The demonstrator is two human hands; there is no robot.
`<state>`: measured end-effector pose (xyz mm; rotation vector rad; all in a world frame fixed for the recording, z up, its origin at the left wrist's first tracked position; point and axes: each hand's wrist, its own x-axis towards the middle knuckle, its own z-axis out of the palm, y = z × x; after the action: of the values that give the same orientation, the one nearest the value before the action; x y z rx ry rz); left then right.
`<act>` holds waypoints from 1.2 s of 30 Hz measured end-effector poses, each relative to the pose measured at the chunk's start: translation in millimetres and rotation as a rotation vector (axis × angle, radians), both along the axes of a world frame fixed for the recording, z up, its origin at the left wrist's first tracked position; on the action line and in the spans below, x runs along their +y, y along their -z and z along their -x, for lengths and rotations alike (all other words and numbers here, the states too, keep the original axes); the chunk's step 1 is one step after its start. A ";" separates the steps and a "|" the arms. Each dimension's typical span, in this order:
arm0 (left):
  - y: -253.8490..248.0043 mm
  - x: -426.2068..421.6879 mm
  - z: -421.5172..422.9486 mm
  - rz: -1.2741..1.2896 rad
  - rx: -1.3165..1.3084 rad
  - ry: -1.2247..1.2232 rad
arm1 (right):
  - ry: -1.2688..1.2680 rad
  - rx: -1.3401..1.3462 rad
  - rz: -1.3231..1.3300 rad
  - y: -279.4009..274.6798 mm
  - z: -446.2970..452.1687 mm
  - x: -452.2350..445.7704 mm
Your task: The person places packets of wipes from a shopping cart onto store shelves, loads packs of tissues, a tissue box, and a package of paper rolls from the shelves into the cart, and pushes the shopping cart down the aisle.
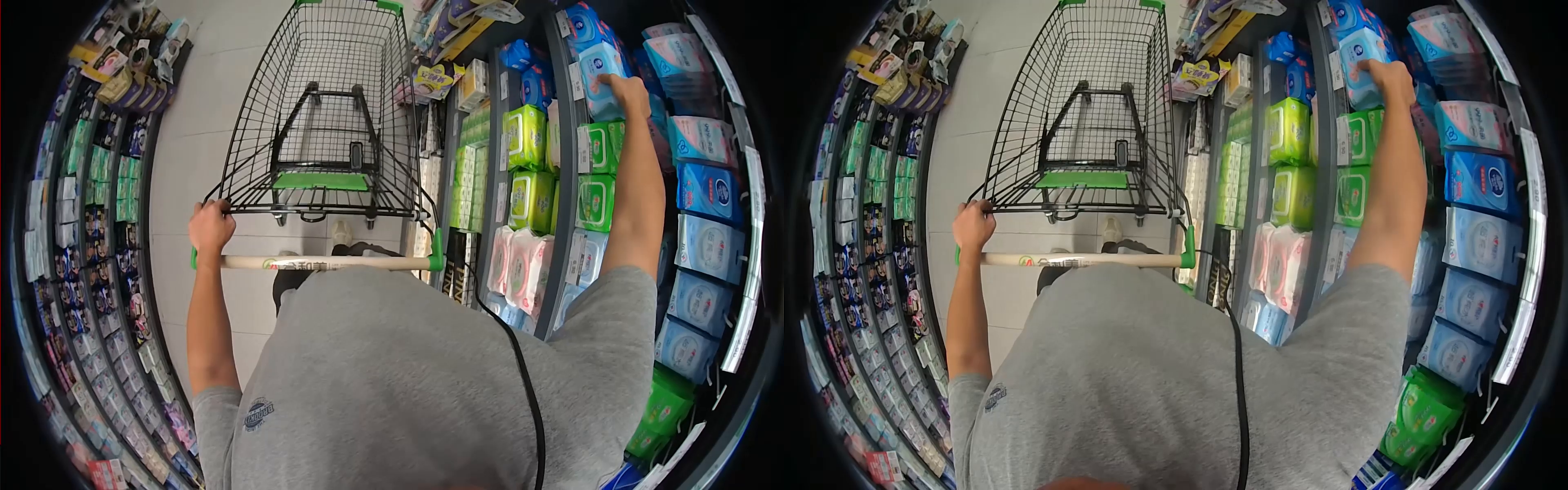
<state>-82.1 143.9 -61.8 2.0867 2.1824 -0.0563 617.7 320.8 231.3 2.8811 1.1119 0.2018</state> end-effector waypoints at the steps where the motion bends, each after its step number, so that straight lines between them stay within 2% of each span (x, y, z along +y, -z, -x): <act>1: 0.4 0.2 0.4 0.001 0.000 0.002 | -0.001 0.020 0.013 -0.8 -1.1 1.6; 6: 5.8 2.3 3.1 0.011 -0.028 0.001 | 0.008 0.004 0.041 3.5 -15.0 8.2; 8: 5.4 1.0 1.8 0.009 -0.027 -0.004 | 0.041 0.085 0.062 8.8 -14.5 11.4; 15: 3.9 0.3 1.4 -0.007 -0.009 -0.011 | -0.058 -0.006 0.115 4.7 -2.4 11.1; 28: -3.9 0.9 -2.0 -0.014 -0.010 0.022 | -0.098 -0.010 0.127 11.9 -25.7 28.0; 30: -8.1 0.7 -3.5 0.051 0.007 -0.013 | -0.193 -0.025 0.169 15.0 -32.2 32.2; 34: 0.1 1.9 0.8 0.004 0.002 0.000 | -0.170 -0.048 0.155 16.2 -22.9 32.4; 36: 0.3 1.6 1.1 0.006 0.005 -0.009 | -0.096 -0.072 0.305 18.2 -16.0 32.0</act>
<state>-83.2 145.4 -62.1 2.0763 2.1913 -0.0668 633.7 352.8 213.0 2.5377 1.1557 0.1250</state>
